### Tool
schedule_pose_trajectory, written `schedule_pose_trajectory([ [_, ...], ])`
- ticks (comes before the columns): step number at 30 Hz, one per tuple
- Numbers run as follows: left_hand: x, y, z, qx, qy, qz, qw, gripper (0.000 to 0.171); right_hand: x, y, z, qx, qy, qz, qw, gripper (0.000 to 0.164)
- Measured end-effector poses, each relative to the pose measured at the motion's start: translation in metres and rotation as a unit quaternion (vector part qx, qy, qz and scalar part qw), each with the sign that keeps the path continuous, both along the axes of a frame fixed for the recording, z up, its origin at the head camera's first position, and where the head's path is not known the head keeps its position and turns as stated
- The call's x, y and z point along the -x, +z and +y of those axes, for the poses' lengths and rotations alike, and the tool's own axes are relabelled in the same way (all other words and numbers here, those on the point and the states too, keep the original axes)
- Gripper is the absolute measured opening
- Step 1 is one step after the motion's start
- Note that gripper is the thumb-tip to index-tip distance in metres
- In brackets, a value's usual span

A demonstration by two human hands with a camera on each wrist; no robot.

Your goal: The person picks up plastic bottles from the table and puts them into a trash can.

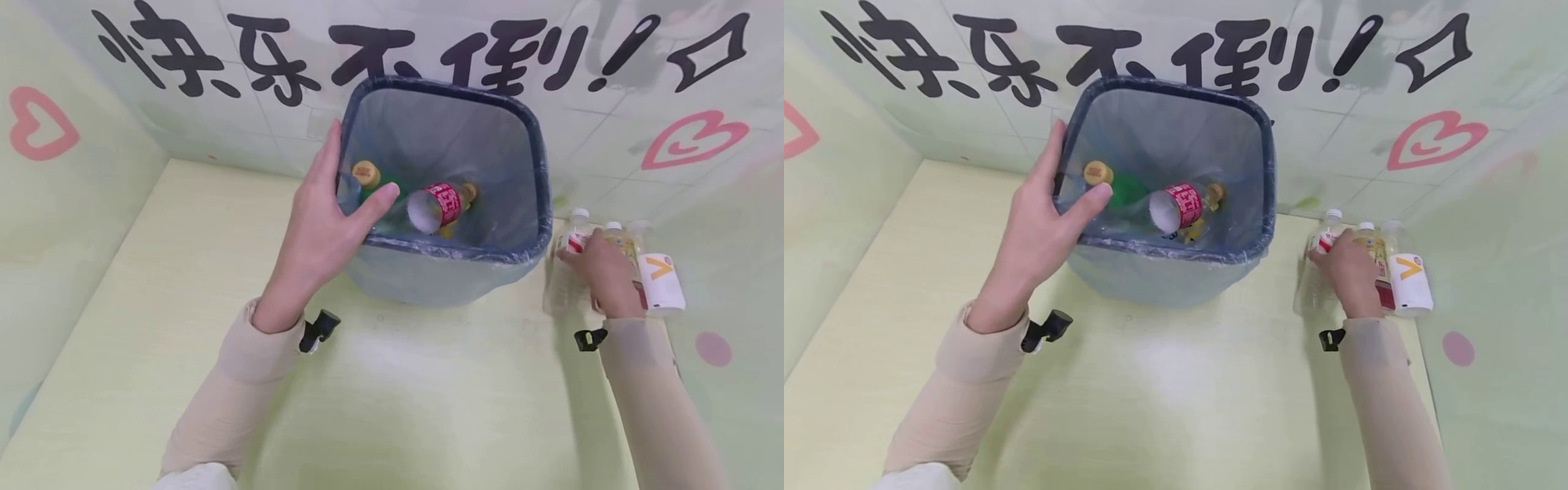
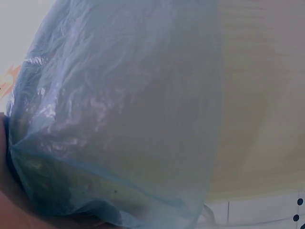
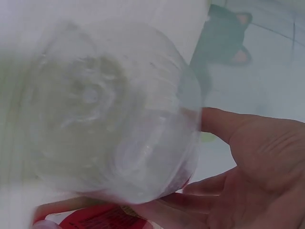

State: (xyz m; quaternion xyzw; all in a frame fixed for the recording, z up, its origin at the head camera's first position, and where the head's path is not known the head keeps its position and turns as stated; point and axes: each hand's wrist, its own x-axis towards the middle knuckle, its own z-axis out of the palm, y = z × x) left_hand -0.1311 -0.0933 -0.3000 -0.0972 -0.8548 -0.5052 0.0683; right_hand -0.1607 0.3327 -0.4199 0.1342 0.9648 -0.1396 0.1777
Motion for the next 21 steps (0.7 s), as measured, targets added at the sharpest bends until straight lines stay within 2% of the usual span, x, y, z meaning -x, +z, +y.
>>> schedule_pose_trajectory([
  [4,0.000,0.001,0.001,0.001,0.005,-0.006,1.0000,0.091,0.006,0.003,0.004,0.013,0.006,-0.002,1.000,0.058],
  [6,-0.001,0.000,0.001,-0.001,0.004,-0.003,1.0000,0.090,0.009,0.005,0.006,0.025,0.001,-0.018,1.000,0.053],
  [13,-0.001,-0.001,0.001,-0.007,0.012,0.010,0.9999,0.087,0.018,0.010,0.007,0.069,-0.014,-0.063,0.996,0.051],
  [18,-0.002,-0.002,0.001,-0.011,0.018,0.010,0.9997,0.086,0.015,0.007,0.006,0.072,-0.027,-0.052,0.996,0.054],
  [21,-0.002,-0.002,0.001,-0.014,0.016,0.012,0.9997,0.086,0.013,0.006,0.007,0.067,-0.030,-0.040,0.996,0.061],
])
